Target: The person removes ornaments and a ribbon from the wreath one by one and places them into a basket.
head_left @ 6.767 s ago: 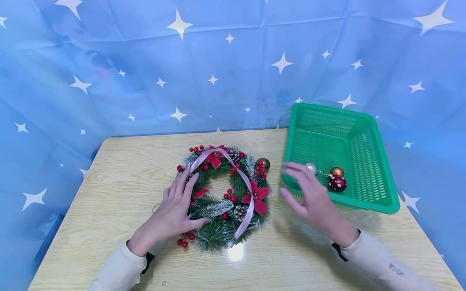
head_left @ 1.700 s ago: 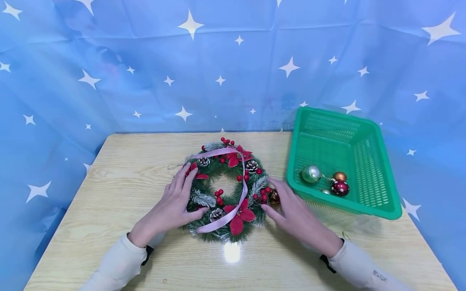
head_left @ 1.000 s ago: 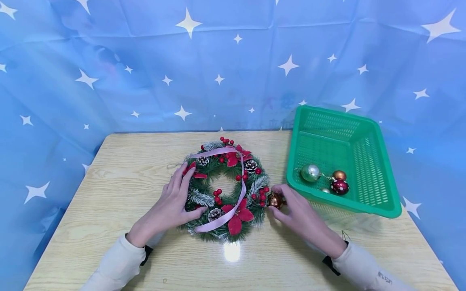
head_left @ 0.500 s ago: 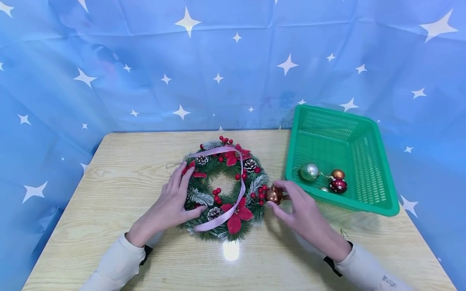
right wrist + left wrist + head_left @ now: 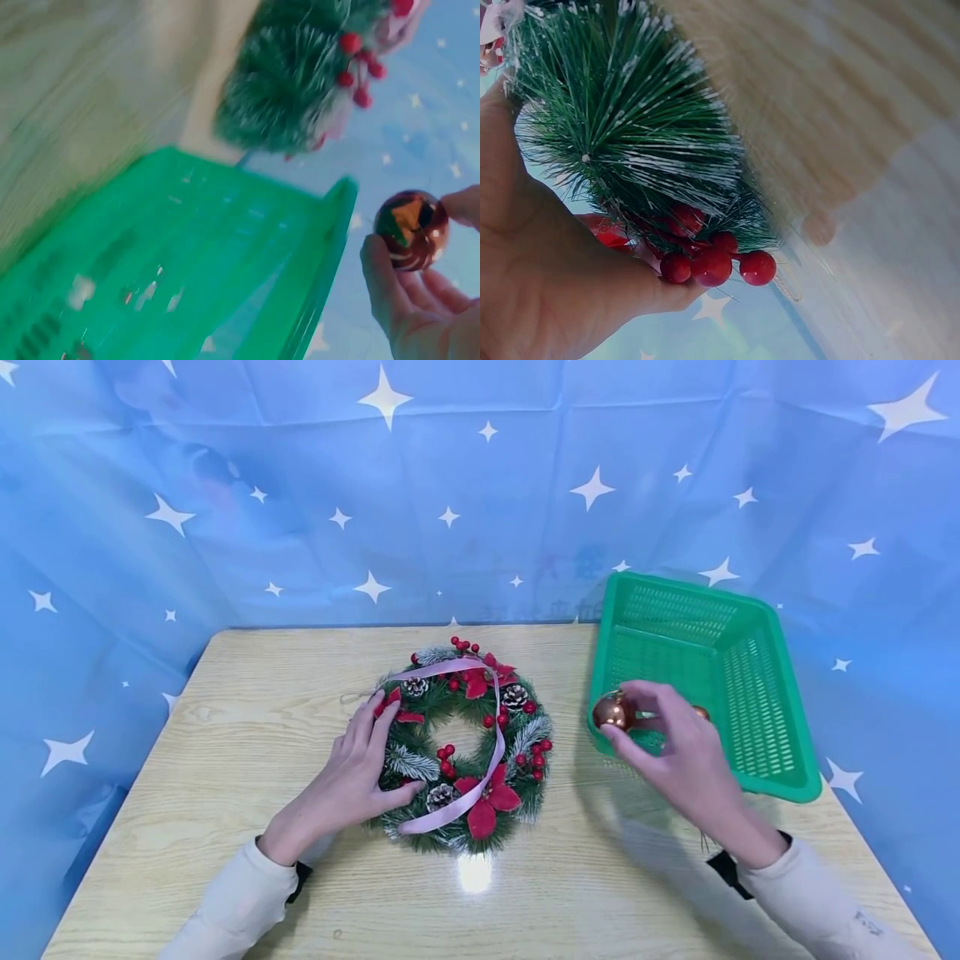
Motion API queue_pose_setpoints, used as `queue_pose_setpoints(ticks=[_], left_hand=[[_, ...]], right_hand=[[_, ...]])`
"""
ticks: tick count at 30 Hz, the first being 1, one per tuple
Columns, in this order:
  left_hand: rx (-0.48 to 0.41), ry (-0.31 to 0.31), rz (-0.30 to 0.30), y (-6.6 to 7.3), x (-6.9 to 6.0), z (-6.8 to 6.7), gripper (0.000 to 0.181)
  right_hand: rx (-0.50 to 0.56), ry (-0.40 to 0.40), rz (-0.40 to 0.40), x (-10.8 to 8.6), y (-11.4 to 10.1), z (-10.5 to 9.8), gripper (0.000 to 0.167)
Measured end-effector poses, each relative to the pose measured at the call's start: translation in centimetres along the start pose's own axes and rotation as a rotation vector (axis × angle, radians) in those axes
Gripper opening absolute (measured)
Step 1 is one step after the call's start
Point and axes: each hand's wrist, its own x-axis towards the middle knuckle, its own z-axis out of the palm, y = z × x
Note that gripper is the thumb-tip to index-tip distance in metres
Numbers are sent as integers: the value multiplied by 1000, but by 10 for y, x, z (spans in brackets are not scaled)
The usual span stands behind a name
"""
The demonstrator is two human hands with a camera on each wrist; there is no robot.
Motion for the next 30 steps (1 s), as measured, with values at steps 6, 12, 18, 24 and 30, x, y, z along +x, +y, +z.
queue_pose_setpoints(ticks=[6,12,18,24,30], left_hand=[[1,-6,9,1,2,0,115],[-5,-8,9,1,3,0,115],[-12,2,3,1,0,0,115],[-12,6,-5,3,-1,0,114],[-14,9,1,3,0,1,114]], right_hand=[[-74,-3,152,-4,24,-26,53],[-109,-97,308,-9,46,-41,46],[-169,-228,352,-6,64,-47,47],[-178,-331,375,-4,77,-50,48],[-165,-464,453,-1,86,-53,47]])
